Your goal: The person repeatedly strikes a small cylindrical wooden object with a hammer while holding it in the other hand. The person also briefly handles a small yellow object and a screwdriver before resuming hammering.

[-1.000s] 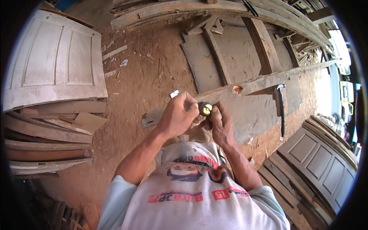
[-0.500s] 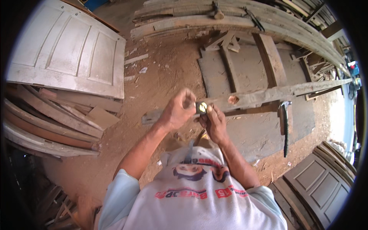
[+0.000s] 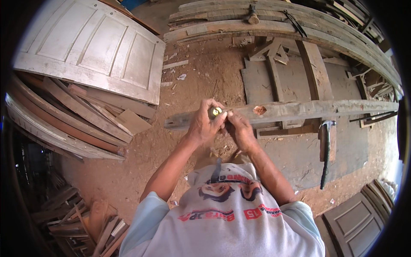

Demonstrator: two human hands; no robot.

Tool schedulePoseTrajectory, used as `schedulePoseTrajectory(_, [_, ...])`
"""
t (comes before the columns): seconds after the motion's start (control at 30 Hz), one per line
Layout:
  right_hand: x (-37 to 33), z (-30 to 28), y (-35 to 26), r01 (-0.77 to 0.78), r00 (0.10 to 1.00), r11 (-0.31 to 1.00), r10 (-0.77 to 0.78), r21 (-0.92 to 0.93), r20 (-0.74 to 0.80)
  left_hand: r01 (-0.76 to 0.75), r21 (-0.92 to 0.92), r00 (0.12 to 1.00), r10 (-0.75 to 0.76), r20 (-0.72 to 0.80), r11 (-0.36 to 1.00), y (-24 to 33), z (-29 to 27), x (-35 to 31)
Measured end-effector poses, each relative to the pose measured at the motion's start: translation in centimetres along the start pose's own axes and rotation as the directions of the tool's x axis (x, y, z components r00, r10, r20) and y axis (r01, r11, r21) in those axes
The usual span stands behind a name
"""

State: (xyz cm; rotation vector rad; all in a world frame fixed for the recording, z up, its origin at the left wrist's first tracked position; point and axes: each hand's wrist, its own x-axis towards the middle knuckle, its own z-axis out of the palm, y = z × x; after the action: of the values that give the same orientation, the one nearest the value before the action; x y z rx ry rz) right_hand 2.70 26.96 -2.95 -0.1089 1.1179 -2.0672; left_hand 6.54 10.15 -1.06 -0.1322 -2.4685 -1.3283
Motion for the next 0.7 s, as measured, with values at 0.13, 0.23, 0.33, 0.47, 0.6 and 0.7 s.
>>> schedulePoseTrajectory(0.13, [-3.6,-4.4,-4.2,0.204,0.938,0.872,-0.305,-0.445,-0.168,0.006,0.097,1.0,-0.009,0.027,0.995,-0.3,0.6,-0.4])
schedulePoseTrajectory(0.23, [-8.2,-8.6,-9.1,0.23,0.732,0.667,-0.598,-0.709,-0.326,-0.028,0.101,0.997,0.021,0.069,0.994,-0.4,0.1,0.8])
schedulePoseTrajectory(0.33, [-13.4,-17.7,-10.2,-0.032,0.488,0.399,-0.794,-0.916,-0.363,0.075,-0.011,0.984,-0.072,0.161,0.997,-0.7,-0.4,0.5])
schedulePoseTrajectory(0.47, [-20.7,-24.5,-9.0,-0.536,0.464,0.105,-0.792,-0.838,-0.396,0.071,-0.203,0.997,-0.061,0.053,0.977,-1.7,-0.9,0.1])
schedulePoseTrajectory(0.6, [-25.0,-27.7,-5.0,-0.65,0.544,0.041,-0.672,-0.759,-0.503,0.002,-0.409,0.993,-0.051,-0.108,0.913,-3.7,-2.2,-1.2])
schedulePoseTrajectory(0.7, [-26.2,-29.1,-3.1,-0.592,0.568,-0.009,-0.714,-0.806,-0.409,0.077,-0.491,0.984,-0.145,-0.102,0.868,-3.3,-2.8,-2.5])
